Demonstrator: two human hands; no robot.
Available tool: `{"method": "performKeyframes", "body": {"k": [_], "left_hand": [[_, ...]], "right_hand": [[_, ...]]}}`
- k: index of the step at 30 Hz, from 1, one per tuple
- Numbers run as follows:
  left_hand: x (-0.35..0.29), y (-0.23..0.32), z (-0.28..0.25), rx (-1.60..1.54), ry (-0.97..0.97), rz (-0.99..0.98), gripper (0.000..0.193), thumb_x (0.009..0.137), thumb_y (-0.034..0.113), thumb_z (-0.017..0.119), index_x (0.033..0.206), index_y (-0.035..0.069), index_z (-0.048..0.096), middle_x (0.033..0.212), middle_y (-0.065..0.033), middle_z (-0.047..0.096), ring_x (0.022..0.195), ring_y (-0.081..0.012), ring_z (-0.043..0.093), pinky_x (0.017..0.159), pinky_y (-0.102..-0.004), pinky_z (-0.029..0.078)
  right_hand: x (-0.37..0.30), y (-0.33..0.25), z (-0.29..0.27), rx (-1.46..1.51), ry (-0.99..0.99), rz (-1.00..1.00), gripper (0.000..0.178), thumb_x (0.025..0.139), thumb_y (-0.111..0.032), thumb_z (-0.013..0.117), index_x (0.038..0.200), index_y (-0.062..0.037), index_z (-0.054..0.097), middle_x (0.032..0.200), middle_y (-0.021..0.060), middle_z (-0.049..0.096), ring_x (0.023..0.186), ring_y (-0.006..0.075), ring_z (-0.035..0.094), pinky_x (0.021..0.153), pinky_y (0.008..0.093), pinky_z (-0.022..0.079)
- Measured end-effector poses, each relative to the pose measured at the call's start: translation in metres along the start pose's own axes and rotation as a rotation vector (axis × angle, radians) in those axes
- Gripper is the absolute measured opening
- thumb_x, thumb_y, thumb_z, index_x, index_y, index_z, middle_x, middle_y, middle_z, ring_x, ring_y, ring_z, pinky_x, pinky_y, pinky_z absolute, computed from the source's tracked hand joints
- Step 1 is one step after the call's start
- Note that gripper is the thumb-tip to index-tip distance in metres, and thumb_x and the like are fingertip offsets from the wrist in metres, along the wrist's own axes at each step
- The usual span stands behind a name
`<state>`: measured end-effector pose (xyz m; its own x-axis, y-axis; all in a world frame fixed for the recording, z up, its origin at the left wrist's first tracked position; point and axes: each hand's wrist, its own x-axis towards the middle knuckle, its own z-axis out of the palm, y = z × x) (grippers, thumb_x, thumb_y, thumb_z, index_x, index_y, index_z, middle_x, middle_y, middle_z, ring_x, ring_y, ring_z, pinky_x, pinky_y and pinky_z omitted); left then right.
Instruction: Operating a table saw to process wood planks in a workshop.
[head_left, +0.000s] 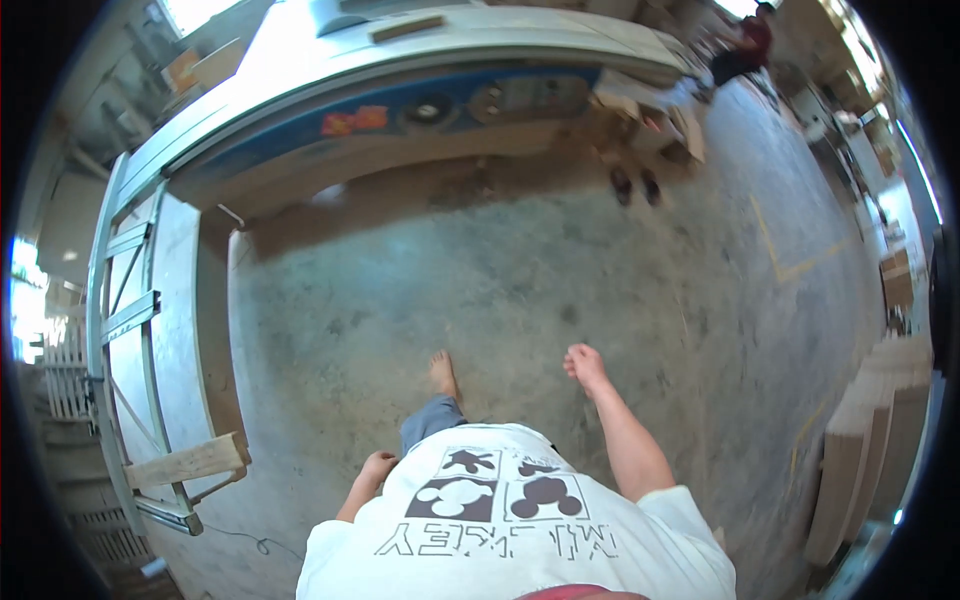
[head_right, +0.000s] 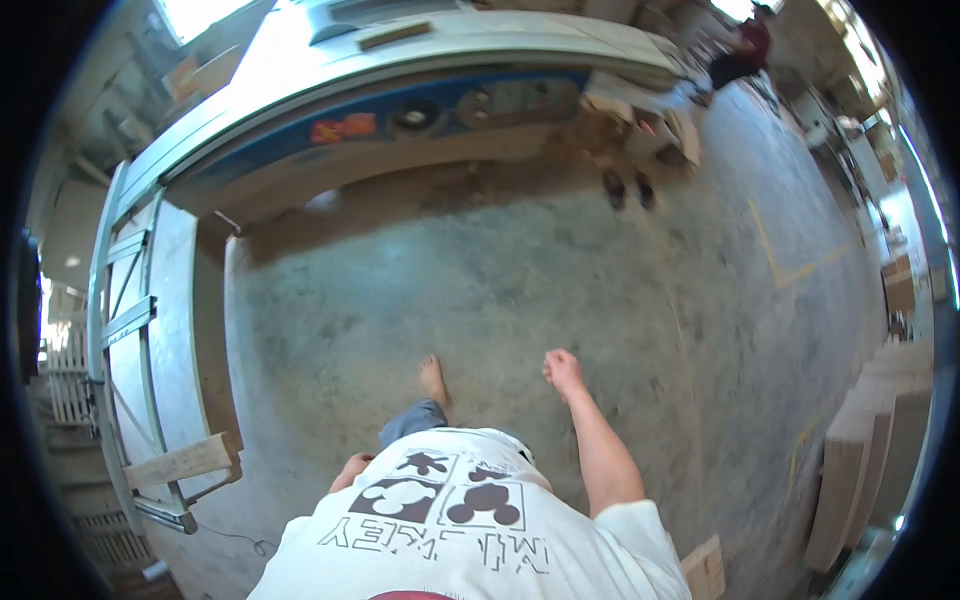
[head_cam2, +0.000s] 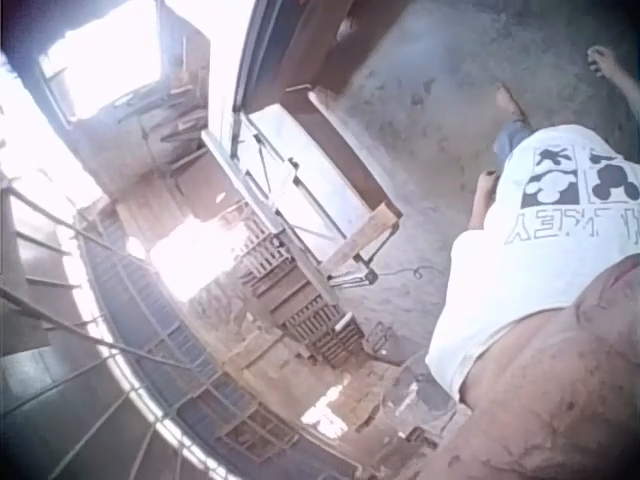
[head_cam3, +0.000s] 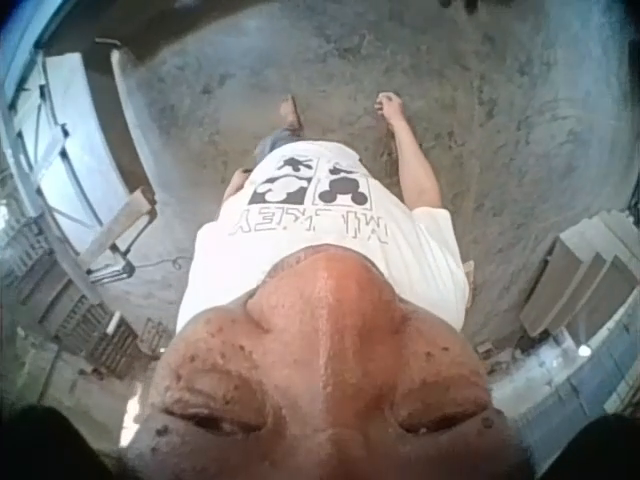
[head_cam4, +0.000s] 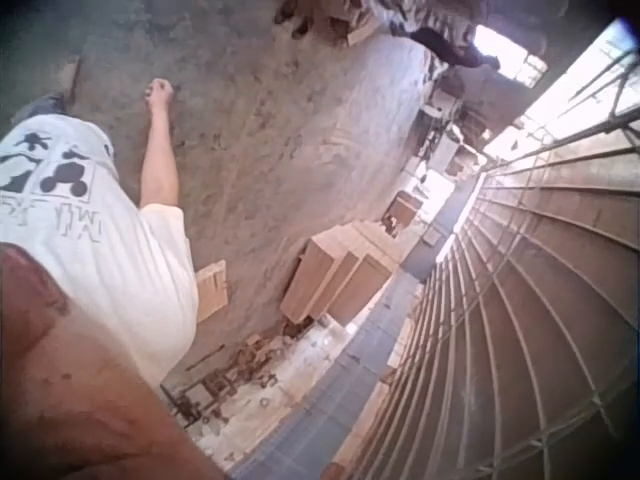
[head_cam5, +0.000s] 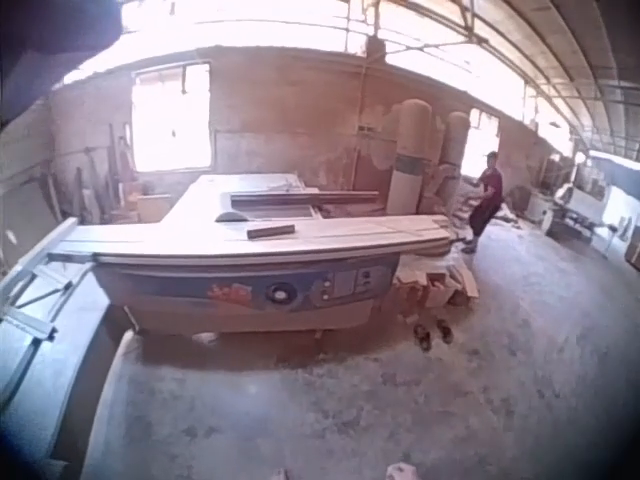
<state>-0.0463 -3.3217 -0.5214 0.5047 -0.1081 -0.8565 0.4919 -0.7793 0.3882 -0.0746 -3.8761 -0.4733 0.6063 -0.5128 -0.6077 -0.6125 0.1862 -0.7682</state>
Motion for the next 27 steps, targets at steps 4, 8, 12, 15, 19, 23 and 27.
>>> {"method": "performKeyframes", "body": {"k": [4, 8, 12, 15, 19, 23, 27], "left_hand": [[0.1, 0.061, -0.075, -0.186, 0.04, -0.036, 0.031, 0.082, 0.014, 0.062, 0.109, -0.002, 0.065, 0.086, -0.0144, 0.069, 0.071, -0.0192, 0.066, 0.061, -0.0345, 0.052], [0.161, 0.131, -0.151, -0.134, 0.165, 0.077, 0.029, 0.083, 0.013, 0.061, 0.107, -0.003, 0.064, 0.088, -0.0142, 0.068, 0.073, -0.0201, 0.066, 0.067, -0.035, 0.053], [0.206, 0.248, -0.225, -0.137, 0.261, 0.19, 0.031, 0.083, 0.014, 0.061, 0.109, -0.003, 0.063, 0.097, -0.016, 0.068, 0.081, -0.0212, 0.066, 0.075, -0.034, 0.052], [0.23, 0.321, -0.257, -0.095, 0.283, 0.351, 0.031, 0.083, 0.014, 0.06, 0.109, -0.003, 0.062, 0.099, -0.0162, 0.067, 0.083, -0.0229, 0.066, 0.076, -0.0353, 0.052], [0.274, 0.324, -0.29, -0.27, 0.17, 0.313, 0.022, 0.088, 0.008, 0.056, 0.107, -0.003, 0.057, 0.071, -0.0076, 0.06, 0.058, -0.0153, 0.056, 0.052, -0.0304, 0.047], [0.279, 0.38, -0.304, -0.306, 0.176, 0.186, 0.029, 0.091, 0.008, 0.055, 0.119, 0.002, 0.05, 0.087, -0.006, 0.059, 0.063, -0.0134, 0.057, 0.05, -0.028, 0.045], [0.288, 0.458, -0.343, -0.263, 0.183, 0.299, 0.034, 0.091, 0.009, 0.056, 0.123, 0.003, 0.047, 0.095, -0.0057, 0.059, 0.068, -0.0135, 0.058, 0.053, -0.027, 0.046]], "right_hand": [[0.04, -0.014, 0.054, -0.213, 0.002, 0.235, 0.023, 0.094, -0.028, 0.054, 0.095, -0.0053, 0.061, 0.08, 0.0035, 0.062, 0.065, 0.0142, 0.061, 0.052, 0.0282, 0.05], [0.07, -0.063, 0.094, -0.337, -0.055, 0.189, 0.027, 0.094, -0.031, 0.054, 0.097, -0.0045, 0.061, 0.085, 0.0048, 0.062, 0.071, 0.0149, 0.062, 0.057, 0.0298, 0.052], [0.134, -0.119, 0.117, -0.228, -0.068, 0.226, 0.029, 0.095, -0.033, 0.054, 0.097, -0.0047, 0.061, 0.088, 0.0057, 0.062, 0.075, 0.0153, 0.062, 0.059, 0.0297, 0.051], [0.205, -0.176, 0.127, -0.029, -0.052, 0.229, 0.026, 0.094, -0.032, 0.056, 0.096, -0.0069, 0.061, 0.082, 0.006, 0.062, 0.068, 0.0161, 0.061, 0.054, 0.0296, 0.05], [0.322, -0.253, 0.193, 0.321, -0.219, 0.126, 0.021, 0.093, -0.029, 0.058, 0.083, -0.0107, 0.053, 0.067, 0.0019, 0.054, 0.049, 0.0121, 0.051, 0.039, 0.0247, 0.037], [0.399, -0.374, 0.242, 0.215, -0.102, -0.035, 0.031, 0.091, -0.035, 0.053, 0.075, -0.0096, 0.048, 0.06, 0.0013, 0.047, 0.046, 0.0131, 0.047, 0.036, 0.0274, 0.034], [0.446, -0.47, 0.258, 0.257, -0.13, -0.041, 0.039, 0.093, -0.044, 0.05, 0.097, -0.0063, 0.056, 0.085, 0.0044, 0.057, 0.065, 0.0131, 0.057, 0.052, 0.0289, 0.05]]}}
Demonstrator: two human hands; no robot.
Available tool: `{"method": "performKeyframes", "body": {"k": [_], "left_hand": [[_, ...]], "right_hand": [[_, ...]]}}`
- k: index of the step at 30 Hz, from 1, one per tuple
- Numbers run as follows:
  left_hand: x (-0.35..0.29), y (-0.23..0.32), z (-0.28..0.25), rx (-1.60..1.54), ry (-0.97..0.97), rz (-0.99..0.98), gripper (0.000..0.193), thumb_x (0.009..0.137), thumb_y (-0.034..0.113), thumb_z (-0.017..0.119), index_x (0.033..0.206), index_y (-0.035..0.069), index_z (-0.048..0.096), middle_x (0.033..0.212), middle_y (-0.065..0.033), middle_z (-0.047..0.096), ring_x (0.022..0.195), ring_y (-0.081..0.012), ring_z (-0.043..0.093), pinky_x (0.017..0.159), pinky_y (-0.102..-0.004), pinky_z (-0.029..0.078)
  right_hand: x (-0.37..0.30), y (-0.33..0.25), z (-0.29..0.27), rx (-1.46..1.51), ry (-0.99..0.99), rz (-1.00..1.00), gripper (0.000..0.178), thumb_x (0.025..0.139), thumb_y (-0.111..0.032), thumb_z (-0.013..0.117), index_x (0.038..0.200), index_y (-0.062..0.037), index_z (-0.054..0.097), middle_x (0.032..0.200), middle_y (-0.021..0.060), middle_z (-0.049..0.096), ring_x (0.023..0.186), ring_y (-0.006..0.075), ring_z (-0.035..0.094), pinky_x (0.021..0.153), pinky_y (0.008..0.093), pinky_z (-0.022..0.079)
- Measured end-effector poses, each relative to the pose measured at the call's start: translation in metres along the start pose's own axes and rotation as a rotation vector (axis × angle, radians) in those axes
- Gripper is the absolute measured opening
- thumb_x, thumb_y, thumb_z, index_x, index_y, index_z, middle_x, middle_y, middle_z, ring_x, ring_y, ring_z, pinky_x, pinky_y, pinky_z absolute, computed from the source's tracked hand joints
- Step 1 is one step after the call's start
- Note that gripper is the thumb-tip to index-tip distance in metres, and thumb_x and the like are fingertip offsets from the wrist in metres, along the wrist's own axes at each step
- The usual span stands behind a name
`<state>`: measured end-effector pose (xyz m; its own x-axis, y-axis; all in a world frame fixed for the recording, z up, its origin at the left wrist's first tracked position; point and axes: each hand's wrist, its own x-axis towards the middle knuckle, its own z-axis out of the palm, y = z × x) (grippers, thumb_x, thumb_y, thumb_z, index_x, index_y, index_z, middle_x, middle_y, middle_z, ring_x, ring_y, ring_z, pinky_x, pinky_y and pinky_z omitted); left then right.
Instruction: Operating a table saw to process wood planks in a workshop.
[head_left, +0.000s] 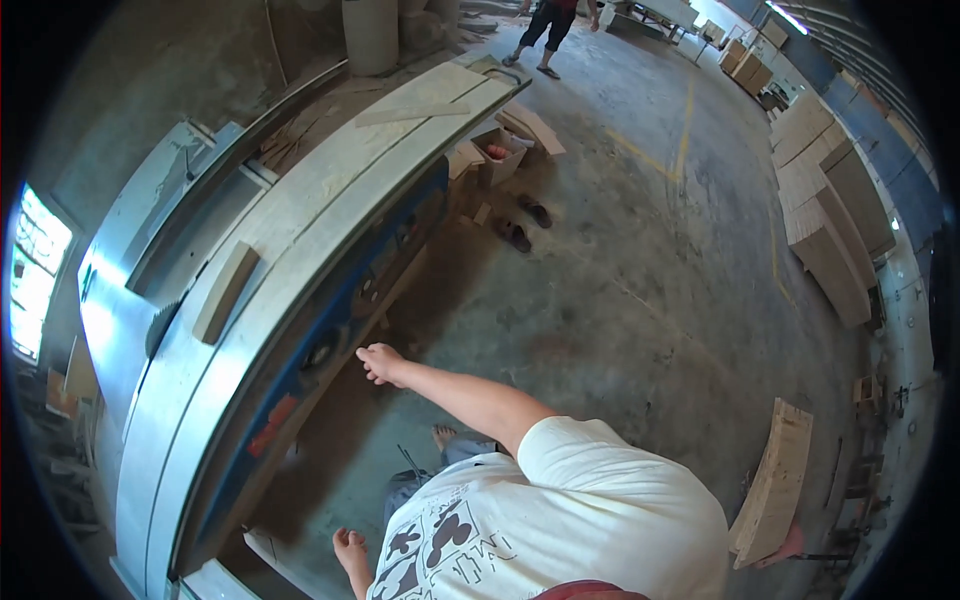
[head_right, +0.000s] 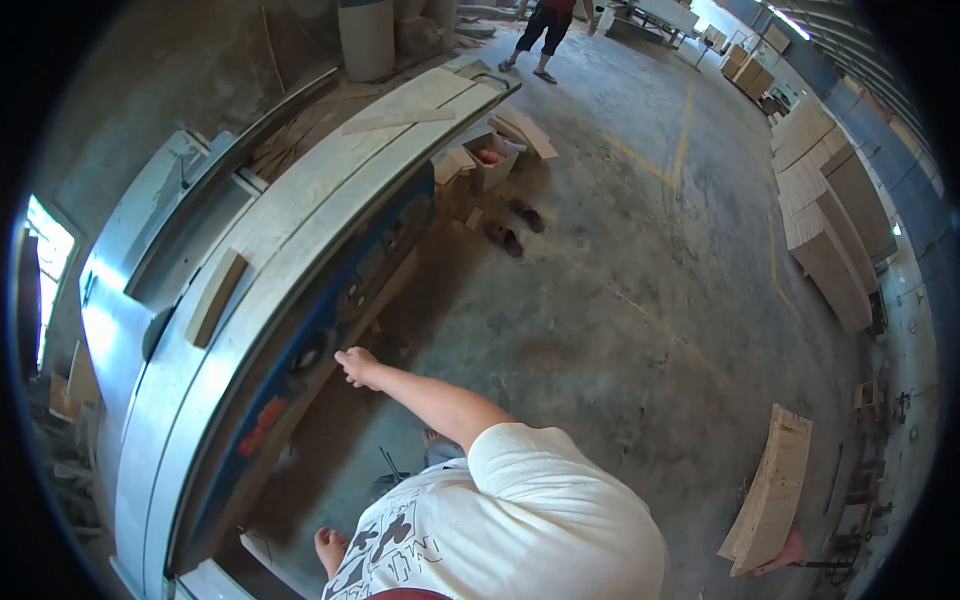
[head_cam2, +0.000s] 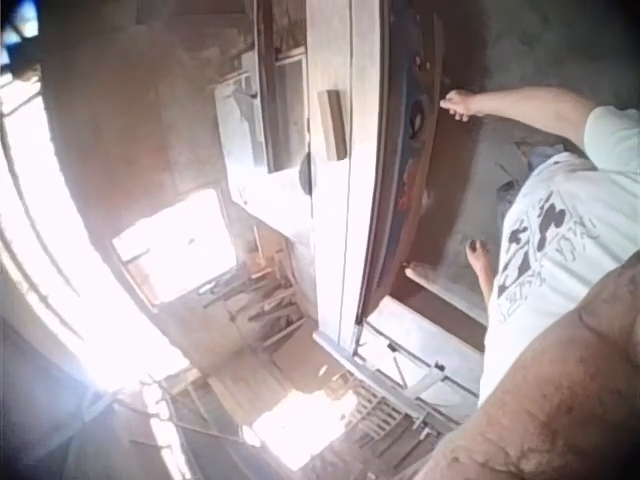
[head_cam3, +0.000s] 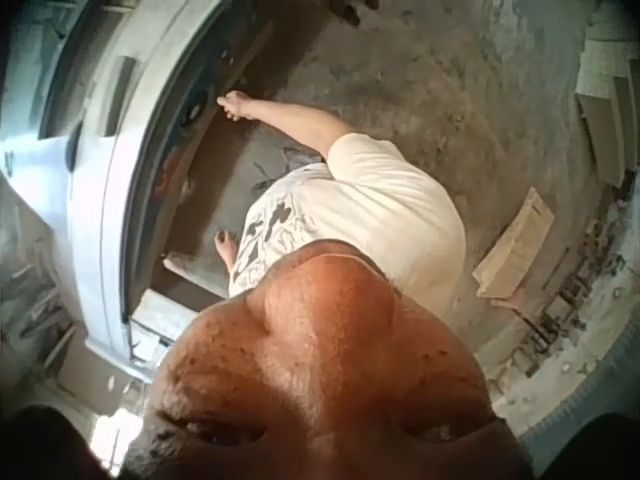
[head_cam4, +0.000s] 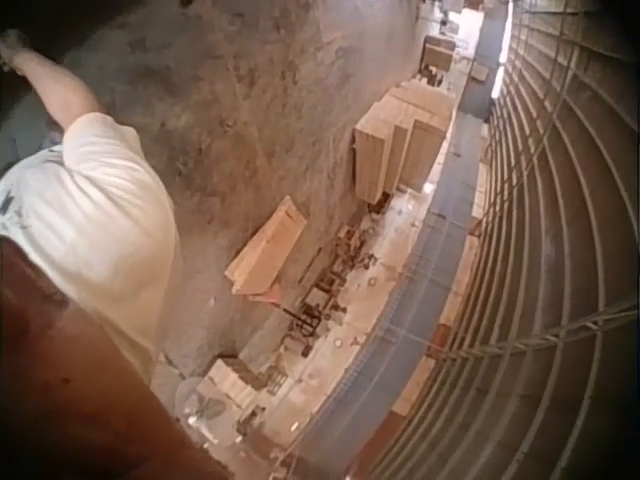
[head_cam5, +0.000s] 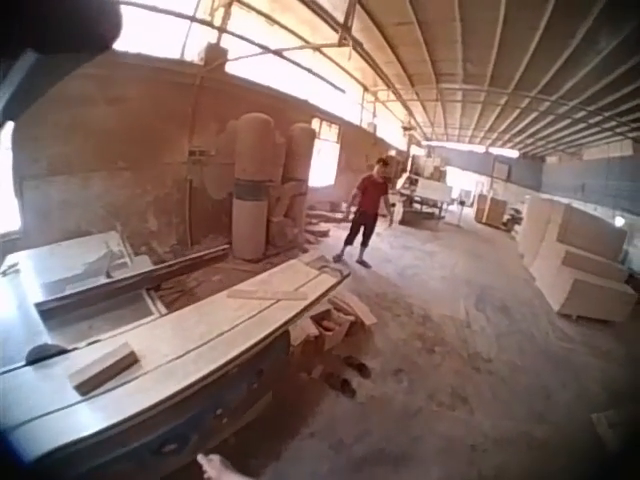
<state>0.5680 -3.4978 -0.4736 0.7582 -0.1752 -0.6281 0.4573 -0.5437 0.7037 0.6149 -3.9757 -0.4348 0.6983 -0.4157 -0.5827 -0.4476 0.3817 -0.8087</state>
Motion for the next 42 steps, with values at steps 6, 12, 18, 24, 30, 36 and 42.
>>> {"method": "performKeyframes", "body": {"k": [6, 12, 18, 24, 30, 36, 42], "left_hand": [[0.116, 0.109, -0.02, -0.134, 0.082, 0.46, 0.042, 0.094, 0.003, 0.055, 0.133, 0.002, 0.041, 0.115, -0.0083, 0.055, 0.101, -0.0164, 0.056, 0.081, -0.0273, 0.049], [0.194, 0.296, -0.041, 0.63, 0.333, 0.866, 0.053, 0.094, 0.017, 0.059, 0.138, -0.002, 0.037, 0.134, -0.0239, 0.044, 0.126, -0.0387, 0.043, 0.104, -0.0446, 0.036], [0.269, 0.353, -0.062, 0.848, 0.245, 1.025, 0.056, 0.096, 0.036, 0.05, 0.137, -0.001, 0.04, 0.133, -0.0233, 0.044, 0.125, -0.0402, 0.042, 0.104, -0.0505, 0.034], [0.287, 0.351, -0.061, 1.039, 0.208, 1.114, 0.053, 0.099, 0.044, 0.039, 0.13, 0.001, 0.047, 0.129, -0.0213, 0.048, 0.123, -0.0389, 0.042, 0.1, -0.0528, 0.032], [0.266, 0.385, -0.051, 0.915, 0.102, 0.984, 0.055, 0.091, 0.045, 0.051, 0.131, 0.007, 0.051, 0.13, -0.0159, 0.049, 0.121, -0.0344, 0.043, 0.101, -0.0564, 0.032], [0.267, 0.397, -0.025, 0.869, 0.129, 1.004, 0.049, 0.091, 0.04, 0.052, 0.129, 0.009, 0.054, 0.131, -0.0139, 0.052, 0.118, -0.0336, 0.047, 0.1, -0.0541, 0.034], [0.278, 0.398, -0.009, 0.855, 0.139, 1.05, 0.05, 0.091, 0.041, 0.054, 0.131, 0.01, 0.053, 0.129, -0.0137, 0.054, 0.119, -0.0333, 0.047, 0.101, -0.0534, 0.034]], "right_hand": [[0.101, -0.103, 0.021, 0.061, 0.356, -0.062, 0.055, 0.09, -0.051, 0.049, 0.103, 0.0016, 0.056, 0.079, 0.0127, 0.059, 0.068, 0.0214, 0.06, 0.056, 0.0364, 0.052], [0.189, -0.158, 0.006, -0.069, 0.844, -0.074, 0.06, 0.091, -0.046, 0.042, 0.109, 0.0104, 0.053, 0.113, 0.0371, 0.056, 0.113, 0.0458, 0.054, 0.097, 0.0479, 0.045], [0.247, -0.165, 0.033, -0.094, 1.37, 0.198, 0.048, 0.092, -0.041, 0.044, 0.107, 0.0046, 0.05, 0.109, 0.0284, 0.057, 0.097, 0.0414, 0.06, 0.088, 0.0478, 0.049], [0.243, -0.163, 0.027, -0.219, 1.488, 0.04, 0.048, 0.093, -0.04, 0.044, 0.103, 0.0064, 0.047, 0.105, 0.0304, 0.056, 0.095, 0.0429, 0.059, 0.087, 0.0482, 0.048], [0.251, -0.156, 0.021, -0.23, 1.46, 0.099, 0.053, 0.092, -0.045, 0.047, 0.107, 0.0063, 0.045, 0.111, 0.0321, 0.055, 0.103, 0.0451, 0.057, 0.088, 0.0491, 0.047], [0.251, -0.171, -0.007, -0.237, 1.495, 0.148, 0.051, 0.092, -0.044, 0.048, 0.106, 0.0051, 0.046, 0.109, 0.03, 0.056, 0.1, 0.0434, 0.059, 0.086, 0.0496, 0.049], [0.261, -0.174, -0.027, -0.223, 1.485, 0.16, 0.051, 0.092, -0.044, 0.047, 0.108, 0.004, 0.046, 0.11, 0.0295, 0.056, 0.1, 0.0432, 0.059, 0.086, 0.0496, 0.049]]}}
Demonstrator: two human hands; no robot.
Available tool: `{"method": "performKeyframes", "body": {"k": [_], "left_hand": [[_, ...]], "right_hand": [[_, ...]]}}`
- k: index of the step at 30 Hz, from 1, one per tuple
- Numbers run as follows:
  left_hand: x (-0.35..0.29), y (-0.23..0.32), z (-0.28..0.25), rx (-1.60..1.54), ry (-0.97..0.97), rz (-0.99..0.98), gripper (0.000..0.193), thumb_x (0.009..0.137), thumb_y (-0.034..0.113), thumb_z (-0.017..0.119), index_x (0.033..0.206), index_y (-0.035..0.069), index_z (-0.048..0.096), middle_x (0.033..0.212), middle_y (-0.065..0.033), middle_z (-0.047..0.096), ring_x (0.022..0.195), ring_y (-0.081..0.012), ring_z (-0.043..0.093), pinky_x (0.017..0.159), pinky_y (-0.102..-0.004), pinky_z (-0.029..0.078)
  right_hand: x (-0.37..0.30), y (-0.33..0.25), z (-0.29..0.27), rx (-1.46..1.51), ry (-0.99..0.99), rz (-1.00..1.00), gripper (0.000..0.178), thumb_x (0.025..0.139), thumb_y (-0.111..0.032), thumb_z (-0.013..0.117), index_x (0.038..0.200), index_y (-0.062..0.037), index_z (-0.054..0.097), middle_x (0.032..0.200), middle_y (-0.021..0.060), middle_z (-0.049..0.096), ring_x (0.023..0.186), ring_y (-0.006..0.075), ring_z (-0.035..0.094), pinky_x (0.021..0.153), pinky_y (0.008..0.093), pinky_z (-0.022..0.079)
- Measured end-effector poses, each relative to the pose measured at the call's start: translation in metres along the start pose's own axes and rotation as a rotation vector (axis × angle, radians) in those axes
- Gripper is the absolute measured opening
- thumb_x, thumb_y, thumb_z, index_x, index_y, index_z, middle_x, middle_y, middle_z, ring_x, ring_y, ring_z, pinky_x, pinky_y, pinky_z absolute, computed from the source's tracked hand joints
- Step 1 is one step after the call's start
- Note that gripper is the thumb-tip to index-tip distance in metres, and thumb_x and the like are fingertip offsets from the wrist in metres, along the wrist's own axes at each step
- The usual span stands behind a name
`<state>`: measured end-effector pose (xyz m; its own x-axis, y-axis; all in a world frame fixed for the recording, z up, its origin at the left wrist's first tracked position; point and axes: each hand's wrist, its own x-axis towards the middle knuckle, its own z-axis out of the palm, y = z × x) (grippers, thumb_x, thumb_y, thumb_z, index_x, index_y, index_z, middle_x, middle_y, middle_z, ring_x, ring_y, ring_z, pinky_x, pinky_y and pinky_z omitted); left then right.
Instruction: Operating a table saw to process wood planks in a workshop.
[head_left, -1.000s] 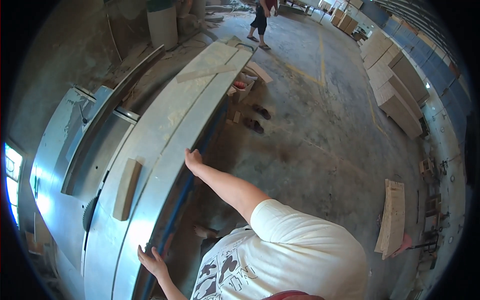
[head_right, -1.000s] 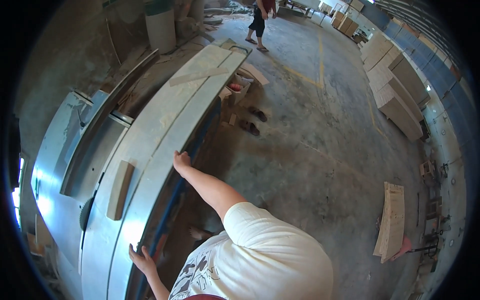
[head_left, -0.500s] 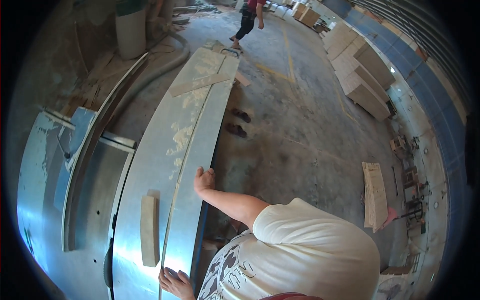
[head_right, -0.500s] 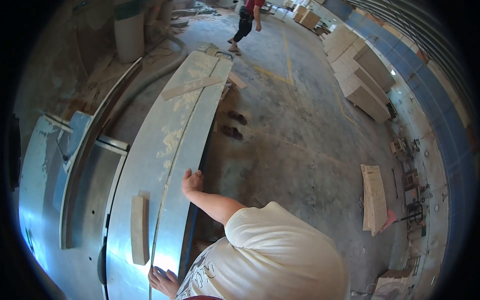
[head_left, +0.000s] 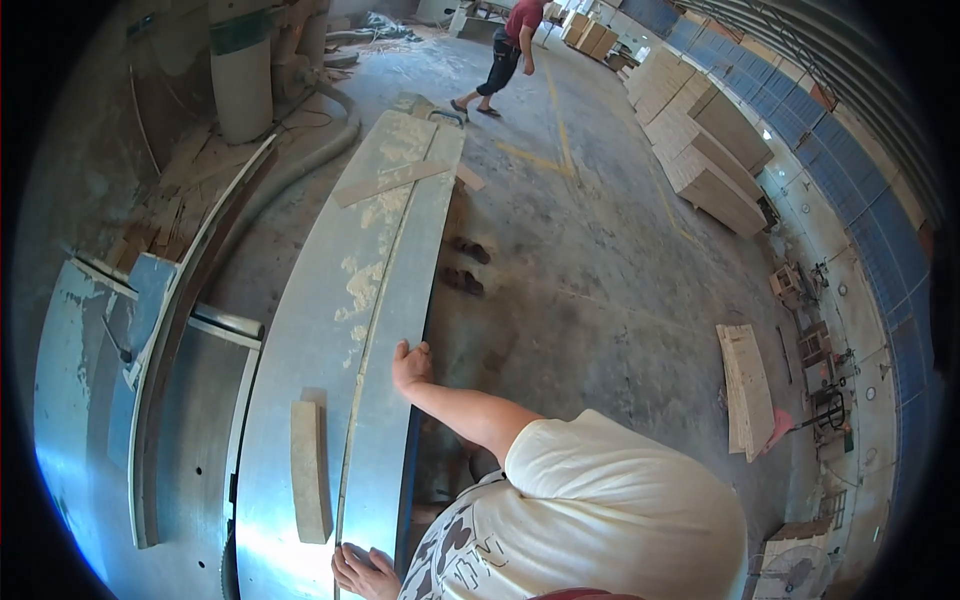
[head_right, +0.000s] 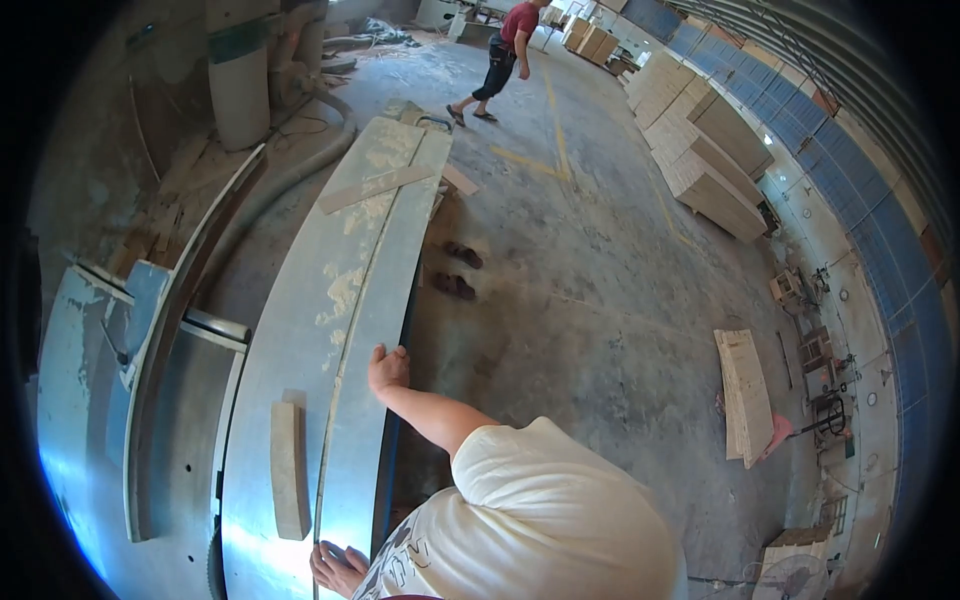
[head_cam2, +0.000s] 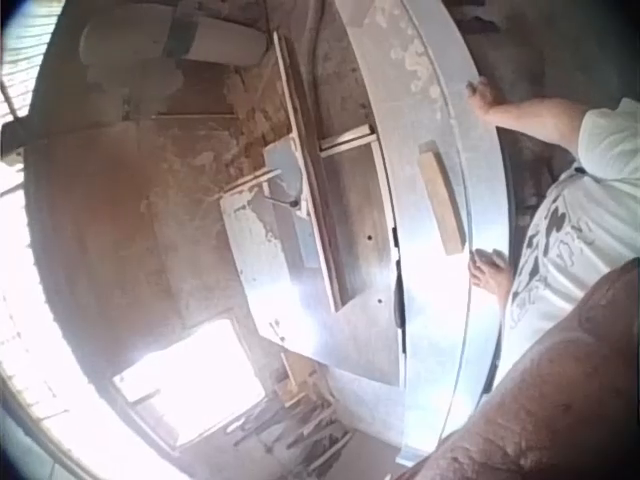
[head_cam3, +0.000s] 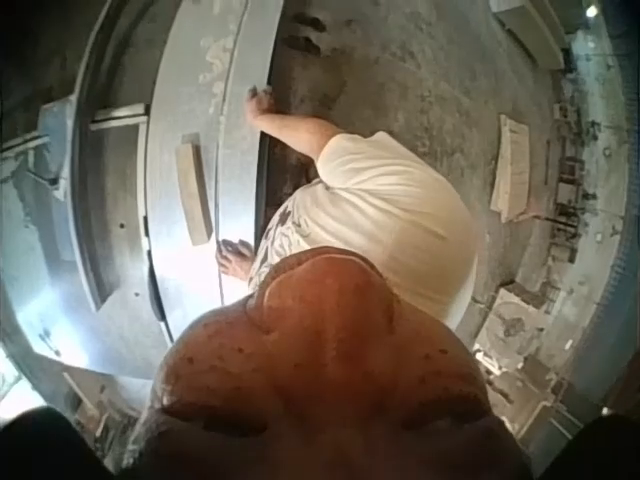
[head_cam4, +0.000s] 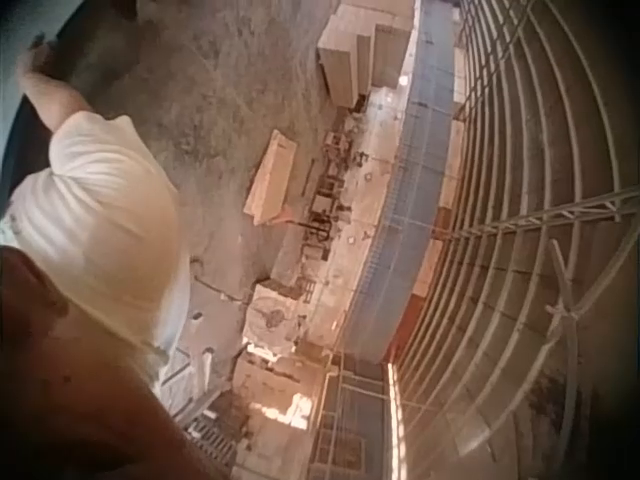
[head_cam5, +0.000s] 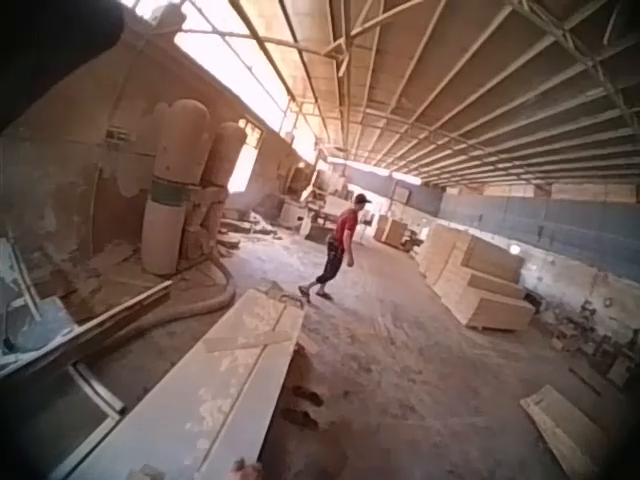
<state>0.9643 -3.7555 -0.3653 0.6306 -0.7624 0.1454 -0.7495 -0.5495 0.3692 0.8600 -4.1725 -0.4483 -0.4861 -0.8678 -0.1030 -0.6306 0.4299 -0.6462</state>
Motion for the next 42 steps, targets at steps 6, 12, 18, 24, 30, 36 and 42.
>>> {"method": "performKeyframes", "body": {"k": [6, 12, 18, 24, 30, 36, 42], "left_hand": [[0.017, 0.01, 0.035, 0.213, -0.087, 0.022, 0.054, 0.096, 0.047, 0.042, 0.127, 0.004, 0.051, 0.128, -0.0165, 0.049, 0.125, -0.0341, 0.04, 0.102, -0.053, 0.033], [0.049, 0.052, 0.057, 0.19, -0.045, 0.035, 0.054, 0.098, 0.047, 0.038, 0.128, 0.004, 0.049, 0.13, -0.0172, 0.049, 0.123, -0.0353, 0.041, 0.102, -0.0512, 0.031], [0.081, 0.086, 0.072, 0.273, -0.042, 0.021, 0.058, 0.097, 0.051, 0.033, 0.128, 0.005, 0.05, 0.13, -0.0169, 0.049, 0.124, -0.0352, 0.041, 0.102, -0.0506, 0.031], [0.125, 0.125, 0.107, 0.28, -0.006, 0.093, 0.059, 0.097, 0.052, 0.031, 0.127, 0.005, 0.05, 0.13, -0.0163, 0.05, 0.123, -0.0347, 0.042, 0.102, -0.0503, 0.033], [0.153, 0.155, 0.114, 0.263, 0.015, 0.038, 0.057, 0.095, 0.049, 0.037, 0.128, 0.005, 0.05, 0.13, -0.0155, 0.049, 0.124, -0.0341, 0.041, 0.103, -0.049, 0.031], [0.194, 0.202, 0.146, 0.251, -0.028, 0.036, 0.056, 0.093, 0.048, 0.041, 0.13, 0.007, 0.049, 0.132, -0.0133, 0.048, 0.126, -0.0321, 0.04, 0.103, -0.0474, 0.032], [0.22, 0.231, 0.155, 0.269, -0.007, 0.019, 0.052, 0.093, 0.045, 0.044, 0.13, 0.009, 0.049, 0.132, -0.0122, 0.048, 0.126, -0.0305, 0.04, 0.102, -0.0464, 0.033]], "right_hand": [[0.046, -0.011, 0.002, 0.053, 0.005, -0.015, 0.052, 0.092, -0.045, 0.046, 0.105, 0.0055, 0.046, 0.108, 0.0311, 0.056, 0.098, 0.0444, 0.059, 0.085, 0.0498, 0.049], [0.087, -0.034, 0.009, 0.06, 0.016, -0.012, 0.045, 0.091, -0.04, 0.05, 0.102, 0.0031, 0.047, 0.103, 0.0276, 0.057, 0.097, 0.0415, 0.059, 0.083, 0.0486, 0.05], [0.129, -0.057, 0.01, 0.111, -0.052, 0.007, 0.046, 0.091, -0.041, 0.05, 0.103, 0.0034, 0.045, 0.105, 0.0288, 0.056, 0.098, 0.0436, 0.059, 0.085, 0.0493, 0.049], [0.215, -0.01, 0.009, 0.248, -0.272, -0.099, 0.043, 0.094, -0.043, 0.048, 0.096, -0.0004, 0.05, 0.097, 0.025, 0.059, 0.096, 0.0406, 0.06, 0.082, 0.0489, 0.049], [0.2, 0.136, -0.077, 0.483, -0.98, 0.058, 0.033, 0.099, -0.036, 0.047, 0.083, -0.0077, 0.055, 0.059, 0.0024, 0.049, 0.049, 0.0157, 0.05, 0.045, 0.0319, 0.038], [0.196, 0.421, -0.18, -0.681, -0.964, -0.244, 0.024, 0.075, -0.018, 0.054, 0.078, 0.0005, 0.07, 0.087, 0.0229, 0.069, 0.08, 0.0355, 0.068, 0.07, 0.046, 0.054], [0.176, 0.417, -0.239, -0.34, -0.869, 0.499, 0.027, 0.076, -0.025, 0.056, 0.068, -0.0009, 0.065, 0.068, 0.0184, 0.065, 0.054, 0.0277, 0.064, 0.05, 0.0405, 0.052]]}}
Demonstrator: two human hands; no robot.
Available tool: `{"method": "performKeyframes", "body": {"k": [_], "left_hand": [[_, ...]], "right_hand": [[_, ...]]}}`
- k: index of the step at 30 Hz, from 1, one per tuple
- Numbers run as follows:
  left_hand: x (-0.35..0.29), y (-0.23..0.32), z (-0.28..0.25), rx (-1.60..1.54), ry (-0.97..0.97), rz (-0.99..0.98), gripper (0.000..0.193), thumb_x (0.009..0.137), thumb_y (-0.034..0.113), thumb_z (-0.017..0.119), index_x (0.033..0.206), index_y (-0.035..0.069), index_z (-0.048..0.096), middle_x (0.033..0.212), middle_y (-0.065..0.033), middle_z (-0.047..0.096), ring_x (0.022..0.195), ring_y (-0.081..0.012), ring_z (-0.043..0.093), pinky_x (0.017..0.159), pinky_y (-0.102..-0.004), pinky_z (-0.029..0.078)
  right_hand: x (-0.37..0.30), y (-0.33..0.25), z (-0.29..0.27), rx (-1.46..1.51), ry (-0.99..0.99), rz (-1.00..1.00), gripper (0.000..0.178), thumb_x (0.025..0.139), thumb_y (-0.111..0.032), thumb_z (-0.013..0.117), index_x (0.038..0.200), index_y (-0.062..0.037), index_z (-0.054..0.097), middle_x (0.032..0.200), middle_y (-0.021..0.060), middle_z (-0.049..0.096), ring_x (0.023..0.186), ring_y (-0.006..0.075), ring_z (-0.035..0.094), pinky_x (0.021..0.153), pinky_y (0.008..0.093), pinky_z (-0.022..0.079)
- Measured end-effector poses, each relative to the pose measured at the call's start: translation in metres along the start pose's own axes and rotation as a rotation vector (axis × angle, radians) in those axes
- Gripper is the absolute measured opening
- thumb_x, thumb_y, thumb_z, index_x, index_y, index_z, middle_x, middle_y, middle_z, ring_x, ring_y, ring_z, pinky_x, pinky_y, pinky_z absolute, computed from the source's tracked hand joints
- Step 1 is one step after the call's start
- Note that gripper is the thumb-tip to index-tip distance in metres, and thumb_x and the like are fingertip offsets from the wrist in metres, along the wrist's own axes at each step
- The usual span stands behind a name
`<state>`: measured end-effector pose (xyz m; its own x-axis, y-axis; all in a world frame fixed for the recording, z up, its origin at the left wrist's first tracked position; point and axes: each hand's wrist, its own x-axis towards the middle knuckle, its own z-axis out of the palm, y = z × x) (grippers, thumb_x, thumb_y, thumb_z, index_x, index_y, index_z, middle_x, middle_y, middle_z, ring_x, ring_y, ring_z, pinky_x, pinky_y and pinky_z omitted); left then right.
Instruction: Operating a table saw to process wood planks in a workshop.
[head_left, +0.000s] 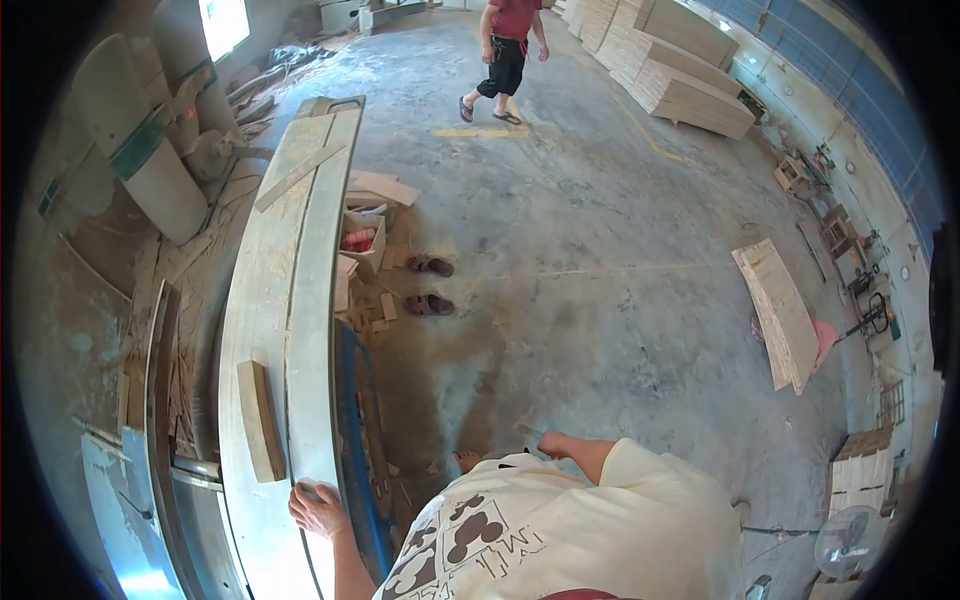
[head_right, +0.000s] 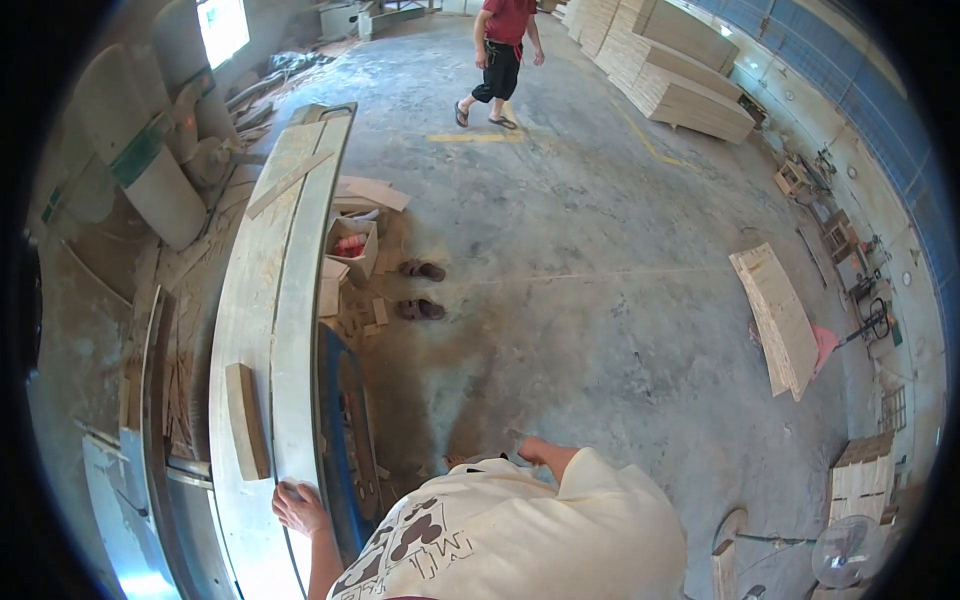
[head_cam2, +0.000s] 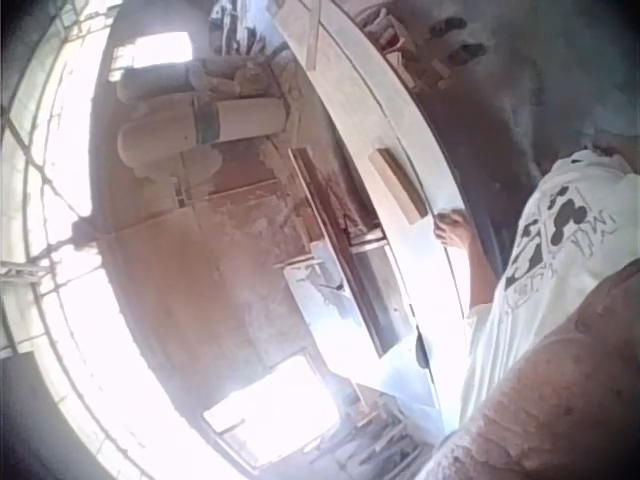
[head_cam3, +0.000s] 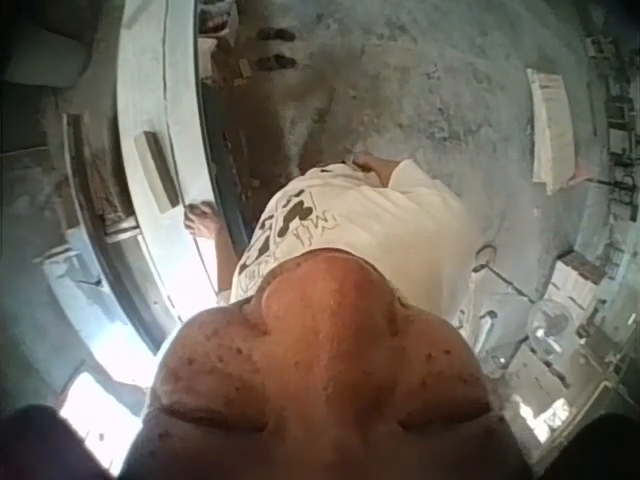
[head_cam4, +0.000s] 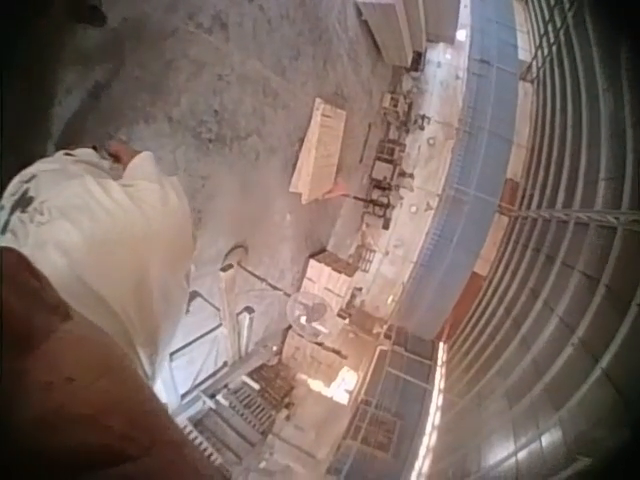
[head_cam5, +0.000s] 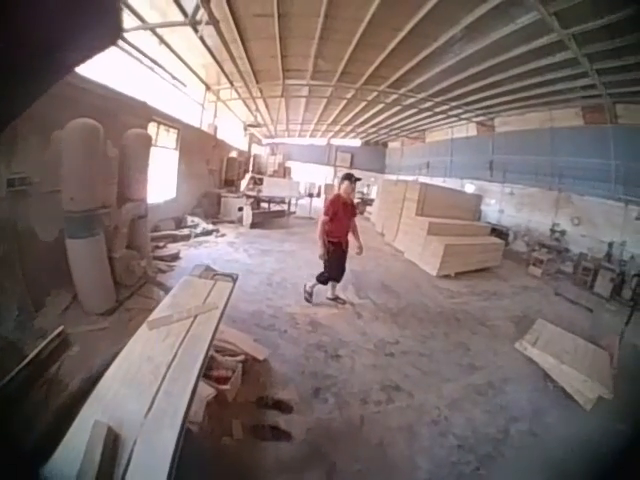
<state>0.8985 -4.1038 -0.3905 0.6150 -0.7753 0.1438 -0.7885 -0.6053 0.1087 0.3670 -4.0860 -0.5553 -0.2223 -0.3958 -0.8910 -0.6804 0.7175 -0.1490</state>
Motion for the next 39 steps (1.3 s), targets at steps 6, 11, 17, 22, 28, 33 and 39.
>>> {"method": "performKeyframes", "body": {"k": [6, 11, 17, 22, 28, 33, 39], "left_hand": [[0.029, 0.038, 0.01, -0.026, -0.027, 0.018, 0.049, 0.093, 0.041, 0.047, 0.132, 0.011, 0.048, 0.134, -0.0103, 0.046, 0.128, -0.029, 0.038, 0.103, -0.0462, 0.033], [0.048, 0.06, 0.007, -0.06, -0.075, 0.002, 0.049, 0.093, 0.038, 0.05, 0.133, 0.01, 0.047, 0.137, -0.0101, 0.044, 0.13, -0.0298, 0.035, 0.106, -0.0461, 0.03], [0.029, 0.051, -0.027, -0.296, -0.048, 0.406, 0.059, 0.087, 0.029, 0.063, 0.136, 0.003, 0.042, 0.14, -0.0204, 0.039, 0.132, -0.0375, 0.036, 0.107, -0.0504, 0.029], [-0.04, -0.001, -0.043, -0.125, -0.125, 0.47, 0.063, 0.087, 0.033, 0.061, 0.139, 0.004, 0.039, 0.141, -0.0194, 0.038, 0.134, -0.0381, 0.033, 0.109, -0.0518, 0.025], [-0.045, -0.023, -0.034, -0.03, -0.142, 0.519, 0.061, 0.088, 0.032, 0.055, 0.14, 0.006, 0.039, 0.143, -0.017, 0.038, 0.135, -0.035, 0.032, 0.11, -0.0506, 0.022], [-0.029, -0.009, -0.026, -0.046, -0.117, 0.506, 0.053, 0.091, 0.026, 0.05, 0.139, 0.007, 0.042, 0.143, -0.0131, 0.04, 0.135, -0.0317, 0.034, 0.109, -0.0485, 0.024], [-0.019, 0.008, -0.021, -0.045, -0.142, 0.47, 0.05, 0.092, 0.023, 0.049, 0.139, 0.007, 0.041, 0.143, -0.0129, 0.039, 0.136, -0.0302, 0.033, 0.11, -0.047, 0.023]], "right_hand": [[0.023, -0.065, -0.013, 0.118, 0.038, -0.402, 0.029, 0.086, -0.026, 0.055, 0.069, -0.0026, 0.062, 0.058, 0.0084, 0.058, 0.045, 0.0214, 0.054, 0.046, 0.0356, 0.047], [-0.007, -0.117, -0.02, 0.358, 0.027, -0.443, 0.027, 0.09, -0.03, 0.056, 0.089, -0.0042, 0.064, 0.067, 0.0044, 0.06, 0.052, 0.0168, 0.056, 0.047, 0.0316, 0.047], [0.018, -0.093, -0.018, 0.057, 0.065, -0.534, 0.031, 0.087, -0.032, 0.057, 0.084, -0.0019, 0.066, 0.064, 0.0099, 0.062, 0.048, 0.0205, 0.055, 0.048, 0.0356, 0.047], [0.015, -0.08, -0.025, -0.071, 0.068, -0.461, 0.035, 0.084, -0.032, 0.057, 0.081, 0.0014, 0.068, 0.07, 0.0176, 0.064, 0.06, 0.0288, 0.061, 0.058, 0.0423, 0.05], [0.017, -0.104, -0.038, -0.073, 0.052, -0.395, 0.036, 0.085, -0.031, 0.056, 0.07, 0.0, 0.064, 0.056, 0.0119, 0.059, 0.045, 0.0248, 0.055, 0.047, 0.0407, 0.046], [0.003, -0.221, -0.012, -0.037, 0.088, -0.714, 0.044, 0.09, -0.039, 0.053, 0.074, 0.0002, 0.062, 0.061, 0.0126, 0.061, 0.054, 0.0271, 0.059, 0.054, 0.0433, 0.046], [-0.084, -0.416, 0.061, 0.15, 0.061, -0.951, 0.053, 0.092, -0.044, 0.046, 0.096, 0.0079, 0.056, 0.097, 0.0327, 0.06, 0.098, 0.0459, 0.059, 0.084, 0.0498, 0.046]]}}
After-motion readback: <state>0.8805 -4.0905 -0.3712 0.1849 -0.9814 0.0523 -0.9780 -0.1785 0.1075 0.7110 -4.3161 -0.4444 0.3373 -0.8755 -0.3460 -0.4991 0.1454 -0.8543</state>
